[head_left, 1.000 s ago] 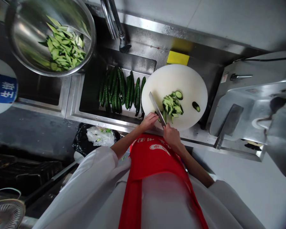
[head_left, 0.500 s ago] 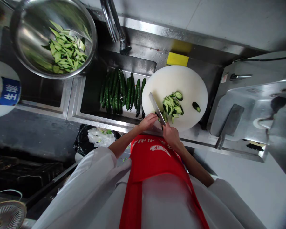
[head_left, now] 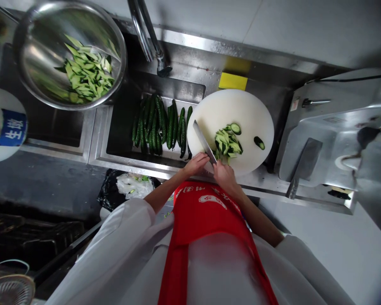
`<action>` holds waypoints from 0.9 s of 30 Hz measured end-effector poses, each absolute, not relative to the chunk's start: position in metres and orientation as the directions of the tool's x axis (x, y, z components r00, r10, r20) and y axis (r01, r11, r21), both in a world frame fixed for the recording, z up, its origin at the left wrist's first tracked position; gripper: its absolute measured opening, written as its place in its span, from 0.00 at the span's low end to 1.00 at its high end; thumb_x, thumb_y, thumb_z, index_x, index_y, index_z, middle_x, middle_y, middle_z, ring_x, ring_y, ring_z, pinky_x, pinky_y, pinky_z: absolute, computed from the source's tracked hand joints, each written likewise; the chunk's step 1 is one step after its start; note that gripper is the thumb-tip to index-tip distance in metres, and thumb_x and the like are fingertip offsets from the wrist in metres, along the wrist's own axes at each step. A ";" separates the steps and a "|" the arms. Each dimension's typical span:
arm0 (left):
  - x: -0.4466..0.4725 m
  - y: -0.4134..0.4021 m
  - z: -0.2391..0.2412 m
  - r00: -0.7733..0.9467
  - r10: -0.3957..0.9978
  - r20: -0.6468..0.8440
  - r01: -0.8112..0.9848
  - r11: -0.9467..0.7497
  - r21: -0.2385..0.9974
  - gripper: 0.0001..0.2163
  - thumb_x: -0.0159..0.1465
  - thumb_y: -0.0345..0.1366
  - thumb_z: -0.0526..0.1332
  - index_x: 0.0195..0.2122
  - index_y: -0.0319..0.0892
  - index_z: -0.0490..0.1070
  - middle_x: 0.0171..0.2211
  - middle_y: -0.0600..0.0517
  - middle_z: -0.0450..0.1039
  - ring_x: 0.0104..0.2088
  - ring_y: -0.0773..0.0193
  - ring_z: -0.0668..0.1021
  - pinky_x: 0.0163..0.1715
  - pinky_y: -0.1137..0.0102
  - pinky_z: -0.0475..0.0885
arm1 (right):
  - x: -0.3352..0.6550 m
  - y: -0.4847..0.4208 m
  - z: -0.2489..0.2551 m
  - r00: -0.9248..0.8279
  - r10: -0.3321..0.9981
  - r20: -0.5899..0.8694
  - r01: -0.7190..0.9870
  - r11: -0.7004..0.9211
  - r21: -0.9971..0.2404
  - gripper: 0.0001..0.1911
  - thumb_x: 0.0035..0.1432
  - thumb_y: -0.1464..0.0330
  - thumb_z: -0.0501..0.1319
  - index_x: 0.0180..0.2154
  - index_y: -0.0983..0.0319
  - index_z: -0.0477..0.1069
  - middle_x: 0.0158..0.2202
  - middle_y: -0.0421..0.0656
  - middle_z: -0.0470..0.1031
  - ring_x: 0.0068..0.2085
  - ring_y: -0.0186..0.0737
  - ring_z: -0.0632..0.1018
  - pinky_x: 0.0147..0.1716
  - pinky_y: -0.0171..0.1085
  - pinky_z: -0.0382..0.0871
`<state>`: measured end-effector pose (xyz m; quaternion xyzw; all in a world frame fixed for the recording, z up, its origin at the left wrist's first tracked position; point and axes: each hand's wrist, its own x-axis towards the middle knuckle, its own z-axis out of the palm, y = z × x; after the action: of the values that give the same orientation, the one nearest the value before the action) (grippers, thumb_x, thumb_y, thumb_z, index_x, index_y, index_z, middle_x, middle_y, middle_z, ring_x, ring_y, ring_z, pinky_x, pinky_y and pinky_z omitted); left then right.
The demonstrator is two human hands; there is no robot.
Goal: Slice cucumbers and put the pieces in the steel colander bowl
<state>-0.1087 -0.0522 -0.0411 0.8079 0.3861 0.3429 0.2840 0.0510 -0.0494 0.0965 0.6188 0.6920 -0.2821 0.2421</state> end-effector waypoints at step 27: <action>-0.056 0.128 0.082 0.146 0.965 0.217 0.421 -0.259 0.869 0.15 0.59 0.37 0.67 0.46 0.40 0.70 0.35 0.52 0.71 0.37 0.65 0.75 0.42 0.68 0.71 | 0.137 -0.055 0.098 -0.095 0.755 -0.649 0.994 0.040 -0.099 0.18 0.71 0.62 0.43 0.50 0.64 0.65 0.39 0.53 0.78 0.42 0.48 0.79 0.40 0.38 0.63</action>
<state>-0.0556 0.1276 0.0816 0.6800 0.5098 0.4088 0.3326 0.1369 -0.0551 0.0980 0.6361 0.6873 -0.2743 0.2183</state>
